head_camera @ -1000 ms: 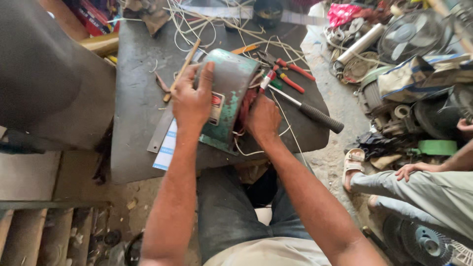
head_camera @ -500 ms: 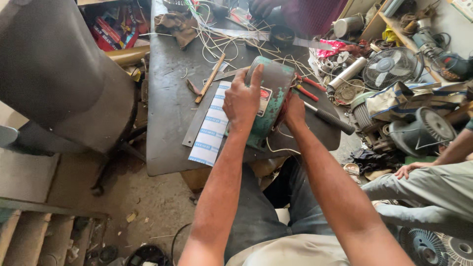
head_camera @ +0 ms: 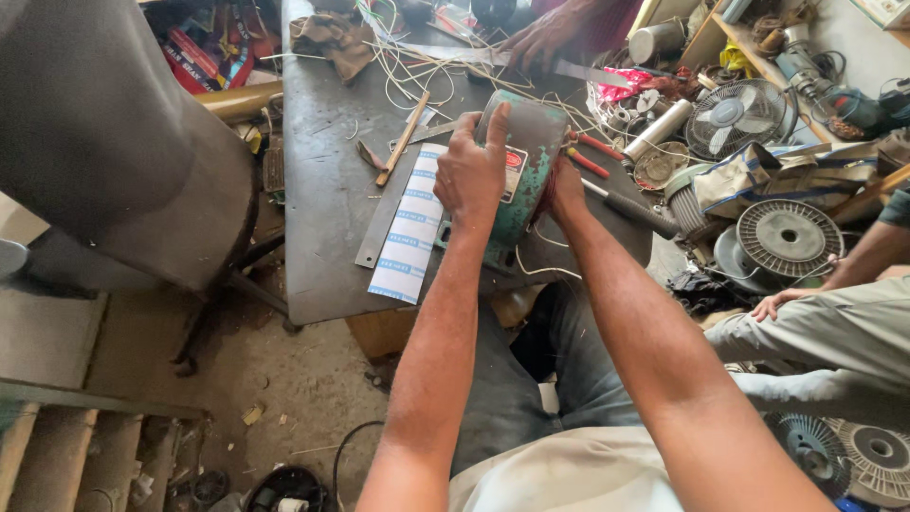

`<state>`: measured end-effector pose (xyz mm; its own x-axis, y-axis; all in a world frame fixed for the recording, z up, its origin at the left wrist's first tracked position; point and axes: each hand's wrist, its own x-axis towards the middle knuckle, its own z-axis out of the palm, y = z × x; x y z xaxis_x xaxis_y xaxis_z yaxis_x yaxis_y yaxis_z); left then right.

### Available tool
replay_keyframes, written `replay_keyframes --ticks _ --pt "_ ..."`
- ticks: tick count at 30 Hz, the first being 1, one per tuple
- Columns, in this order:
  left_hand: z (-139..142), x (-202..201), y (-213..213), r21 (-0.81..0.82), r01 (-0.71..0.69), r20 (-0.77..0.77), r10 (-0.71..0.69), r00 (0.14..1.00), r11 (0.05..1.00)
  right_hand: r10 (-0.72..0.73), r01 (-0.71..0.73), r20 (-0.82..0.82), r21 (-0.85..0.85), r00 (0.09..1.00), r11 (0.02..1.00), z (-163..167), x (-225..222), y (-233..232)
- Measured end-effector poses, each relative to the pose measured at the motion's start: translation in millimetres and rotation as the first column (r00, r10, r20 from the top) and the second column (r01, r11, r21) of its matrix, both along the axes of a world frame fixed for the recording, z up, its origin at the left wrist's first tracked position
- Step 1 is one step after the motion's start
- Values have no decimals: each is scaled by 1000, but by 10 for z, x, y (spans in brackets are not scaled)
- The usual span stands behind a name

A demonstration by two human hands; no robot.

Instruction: The person uses a hammer and a wooden stick to tap and adjust the copper windings inside an electric motor stator. They also use pliers to pull and arrange the wires within the stator slots.

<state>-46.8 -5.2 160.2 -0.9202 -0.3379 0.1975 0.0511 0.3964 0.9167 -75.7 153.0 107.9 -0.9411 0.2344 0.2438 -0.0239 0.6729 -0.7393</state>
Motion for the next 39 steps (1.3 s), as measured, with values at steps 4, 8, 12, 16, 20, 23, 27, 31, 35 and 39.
replay_keyframes --ticks 4,8,12,16,20,23,27,31,35,39 --pt "1 1 7 -2 -11 13 11 1000 1000 88 -87 -64 18 994 996 91 90 -66" --pt "-9 2 12 13 -4 5 4 1000 1000 210 -203 -30 -411 977 888 113 62 -116" --pt "-20 -4 21 23 0 3 0 1000 1000 270 -258 -218 -959 938 120 59 -105 -118" --pt "-7 8 13 23 6 -2 -6 1000 1000 240 -205 -183 -976 953 69 0 -147 -113" --pt "-13 15 -10 37 25 4 -25 1000 999 383 -308 -99 -787 918 535 -56 -10 25" --pt "-54 -17 -10 14 16 13 -16 1000 1000 478 -484 159 523 864 701 28 127 276" --pt "-123 -85 3 -8 -46 -86 45 995 999 405 -454 204 407 891 793 17 203 572" --pt "-154 -99 -8 -23 -1 -80 -1 997 1000 378 -413 170 270 910 870 -233 220 786" --pt "-155 -75 -33 122 116 -91 -106 990 986 424 -419 -32 101 905 902 -285 369 1072" --pt "-145 -43 -39 174 177 -169 -148 975 969 408 -408 -87 -383 909 829 -356 829 1045"
